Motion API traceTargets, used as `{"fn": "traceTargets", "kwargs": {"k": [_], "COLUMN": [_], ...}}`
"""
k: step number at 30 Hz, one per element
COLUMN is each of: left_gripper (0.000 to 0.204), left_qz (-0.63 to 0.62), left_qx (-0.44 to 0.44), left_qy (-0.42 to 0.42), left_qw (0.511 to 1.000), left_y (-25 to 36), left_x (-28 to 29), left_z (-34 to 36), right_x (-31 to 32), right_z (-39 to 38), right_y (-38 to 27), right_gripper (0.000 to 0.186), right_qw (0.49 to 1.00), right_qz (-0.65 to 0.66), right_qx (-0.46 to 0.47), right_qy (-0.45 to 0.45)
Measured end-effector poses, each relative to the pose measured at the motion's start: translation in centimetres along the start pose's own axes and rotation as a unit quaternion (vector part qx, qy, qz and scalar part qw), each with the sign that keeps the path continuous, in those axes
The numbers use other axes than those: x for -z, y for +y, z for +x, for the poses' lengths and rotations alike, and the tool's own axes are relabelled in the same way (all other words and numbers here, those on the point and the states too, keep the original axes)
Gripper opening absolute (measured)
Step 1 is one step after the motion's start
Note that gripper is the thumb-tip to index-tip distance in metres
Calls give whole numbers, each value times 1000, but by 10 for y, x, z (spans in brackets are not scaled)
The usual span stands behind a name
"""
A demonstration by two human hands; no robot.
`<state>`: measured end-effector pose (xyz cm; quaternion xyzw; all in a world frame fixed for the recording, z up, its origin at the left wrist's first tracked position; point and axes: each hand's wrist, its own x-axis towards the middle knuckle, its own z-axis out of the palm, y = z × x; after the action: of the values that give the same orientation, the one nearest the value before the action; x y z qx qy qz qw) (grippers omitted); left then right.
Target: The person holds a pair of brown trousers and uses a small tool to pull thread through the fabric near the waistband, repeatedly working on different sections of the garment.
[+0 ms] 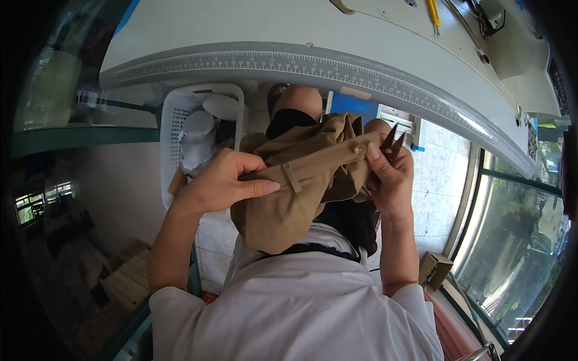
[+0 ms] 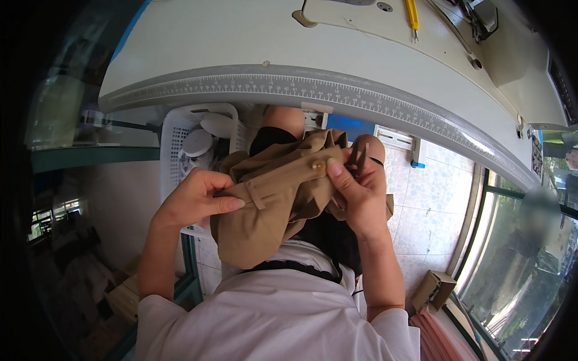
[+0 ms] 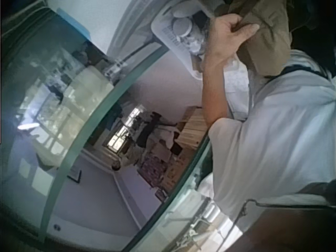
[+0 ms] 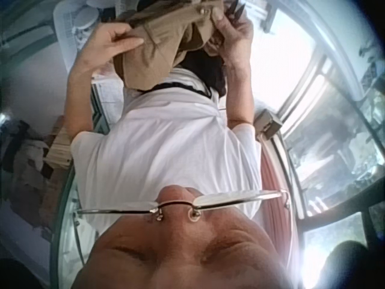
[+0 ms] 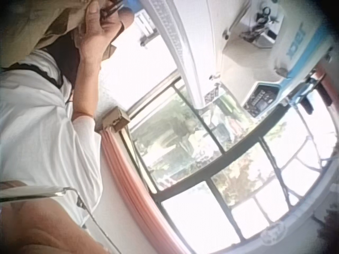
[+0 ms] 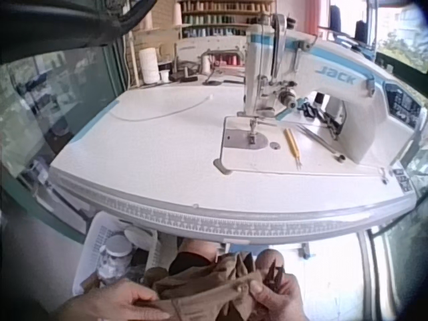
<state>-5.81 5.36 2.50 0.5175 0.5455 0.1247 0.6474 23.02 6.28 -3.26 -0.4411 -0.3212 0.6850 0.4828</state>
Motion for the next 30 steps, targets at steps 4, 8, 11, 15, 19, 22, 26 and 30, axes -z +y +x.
{"fn": "traceTargets", "kwargs": {"k": [4,8,11,15,19,22,26,30], "left_gripper": [29,32,32,31,26,23,22,17], "left_qz": [2,-16,-30,-34,-41,-45,-36,102], "left_qx": [-25,-28,-25,-20,-26,-29,-45,-123], "left_qy": [-5,2,18,26,17,5,-9,79], "left_qw": [1000,999,999,999,999,999,998,984], "left_y": [-15,-17,-15,-16,-20,-20,-17,4], "left_x": [8,19,20,21,22,23,26,16], "left_z": [-3,-5,-5,-2,-2,-2,-3,-8], "right_x": [13,33,35,37,39,43,46,53], "right_z": [-1,4,7,6,5,3,1,1], "right_y": [-18,-22,-20,-16,-15,-16,-20,-34], "right_gripper": [18,19,19,19,19,18,17,13], "right_qw": [998,995,994,994,995,996,995,993], "right_qz": [-10,6,-2,4,-2,-7,-42,-16], "right_qx": [41,67,76,59,45,38,39,68], "right_qy": [41,71,83,93,91,78,76,96]}}
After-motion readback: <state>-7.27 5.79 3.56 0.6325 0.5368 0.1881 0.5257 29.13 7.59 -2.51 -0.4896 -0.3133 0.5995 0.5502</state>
